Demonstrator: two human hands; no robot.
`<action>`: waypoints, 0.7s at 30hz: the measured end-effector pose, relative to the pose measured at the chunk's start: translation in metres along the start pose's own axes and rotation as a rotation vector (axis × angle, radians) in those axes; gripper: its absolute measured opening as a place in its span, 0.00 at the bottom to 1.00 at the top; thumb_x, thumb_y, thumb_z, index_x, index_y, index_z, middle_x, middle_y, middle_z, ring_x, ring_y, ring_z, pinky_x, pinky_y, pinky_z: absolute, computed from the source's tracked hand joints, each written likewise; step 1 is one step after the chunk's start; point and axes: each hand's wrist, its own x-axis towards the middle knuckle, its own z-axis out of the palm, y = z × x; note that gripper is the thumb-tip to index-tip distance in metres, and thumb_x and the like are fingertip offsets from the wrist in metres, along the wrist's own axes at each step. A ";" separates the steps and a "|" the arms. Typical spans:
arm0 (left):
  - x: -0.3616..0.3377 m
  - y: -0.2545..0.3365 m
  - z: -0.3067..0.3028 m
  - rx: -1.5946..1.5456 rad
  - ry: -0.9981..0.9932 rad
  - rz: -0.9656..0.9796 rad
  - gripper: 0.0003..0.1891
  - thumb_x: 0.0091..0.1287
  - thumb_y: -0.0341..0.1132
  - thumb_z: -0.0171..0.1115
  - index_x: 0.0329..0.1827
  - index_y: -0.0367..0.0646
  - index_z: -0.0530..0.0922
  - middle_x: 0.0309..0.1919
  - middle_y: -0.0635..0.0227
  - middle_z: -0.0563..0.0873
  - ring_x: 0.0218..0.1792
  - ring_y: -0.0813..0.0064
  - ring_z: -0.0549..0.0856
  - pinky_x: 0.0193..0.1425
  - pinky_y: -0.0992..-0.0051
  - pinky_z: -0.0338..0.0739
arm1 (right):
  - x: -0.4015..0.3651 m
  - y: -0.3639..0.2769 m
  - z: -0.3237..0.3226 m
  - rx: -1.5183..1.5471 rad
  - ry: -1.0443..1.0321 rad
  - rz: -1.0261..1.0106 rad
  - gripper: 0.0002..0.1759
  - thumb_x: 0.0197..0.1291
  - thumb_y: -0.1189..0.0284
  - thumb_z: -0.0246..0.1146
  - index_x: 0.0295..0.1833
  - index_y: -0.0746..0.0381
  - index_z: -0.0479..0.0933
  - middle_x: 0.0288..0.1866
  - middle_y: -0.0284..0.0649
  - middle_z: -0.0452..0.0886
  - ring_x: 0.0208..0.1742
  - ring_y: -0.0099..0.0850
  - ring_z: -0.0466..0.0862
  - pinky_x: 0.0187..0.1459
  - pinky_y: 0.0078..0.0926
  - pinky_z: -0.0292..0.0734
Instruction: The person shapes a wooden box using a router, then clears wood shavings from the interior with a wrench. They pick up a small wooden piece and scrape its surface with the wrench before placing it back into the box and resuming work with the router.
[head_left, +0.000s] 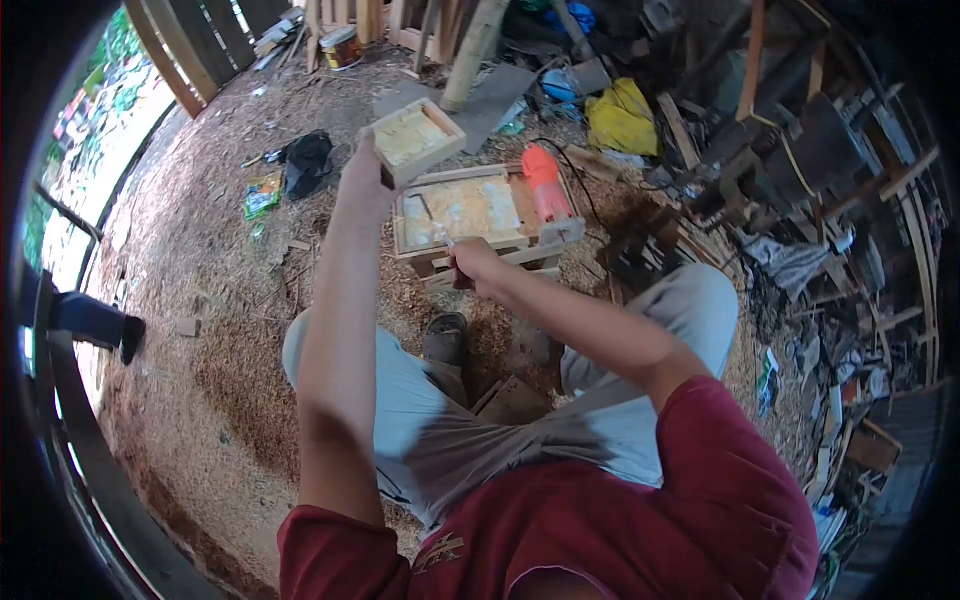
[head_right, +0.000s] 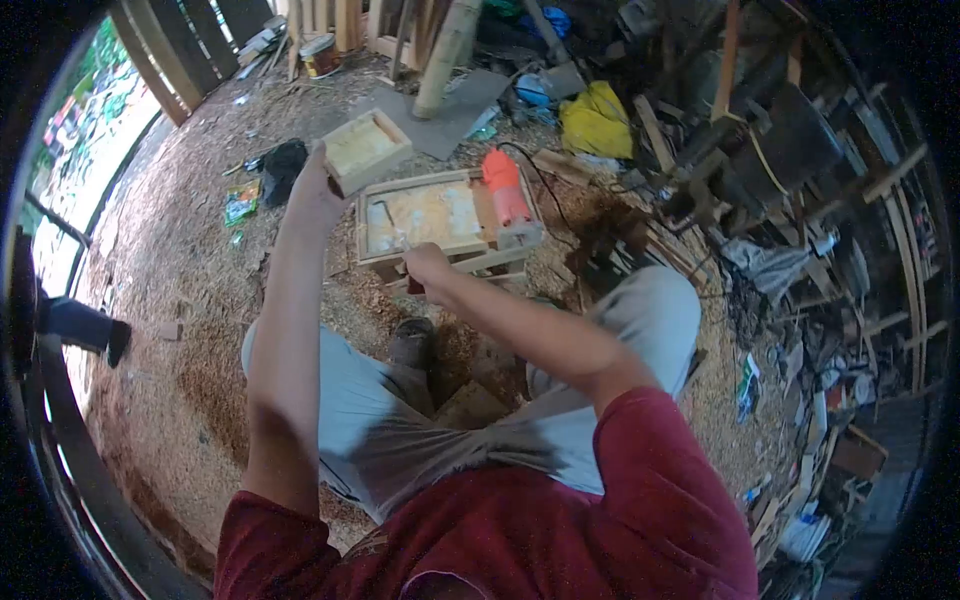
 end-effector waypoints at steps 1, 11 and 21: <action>0.002 0.002 -0.003 -0.052 -0.030 -0.010 0.25 0.85 0.53 0.49 0.74 0.47 0.73 0.68 0.60 0.81 0.66 0.57 0.83 0.64 0.53 0.83 | 0.005 0.001 0.009 0.013 -0.011 -0.025 0.09 0.70 0.73 0.55 0.35 0.62 0.75 0.23 0.35 0.73 0.19 0.30 0.75 0.24 0.37 0.80; 0.000 0.021 -0.015 0.087 -0.015 0.031 0.22 0.73 0.42 0.66 0.66 0.46 0.76 0.57 0.62 0.84 0.55 0.63 0.86 0.56 0.62 0.85 | 0.015 -0.047 0.039 0.176 -0.103 -0.017 0.14 0.79 0.67 0.52 0.43 0.65 0.77 0.31 0.41 0.81 0.25 0.34 0.81 0.28 0.36 0.81; -0.003 0.016 -0.013 0.194 -0.134 0.150 0.21 0.69 0.33 0.70 0.63 0.37 0.79 0.56 0.60 0.87 0.55 0.63 0.89 0.59 0.62 0.86 | 0.007 -0.082 -0.026 0.016 -0.095 -0.050 0.12 0.77 0.63 0.58 0.55 0.58 0.79 0.37 0.32 0.82 0.35 0.29 0.84 0.39 0.33 0.83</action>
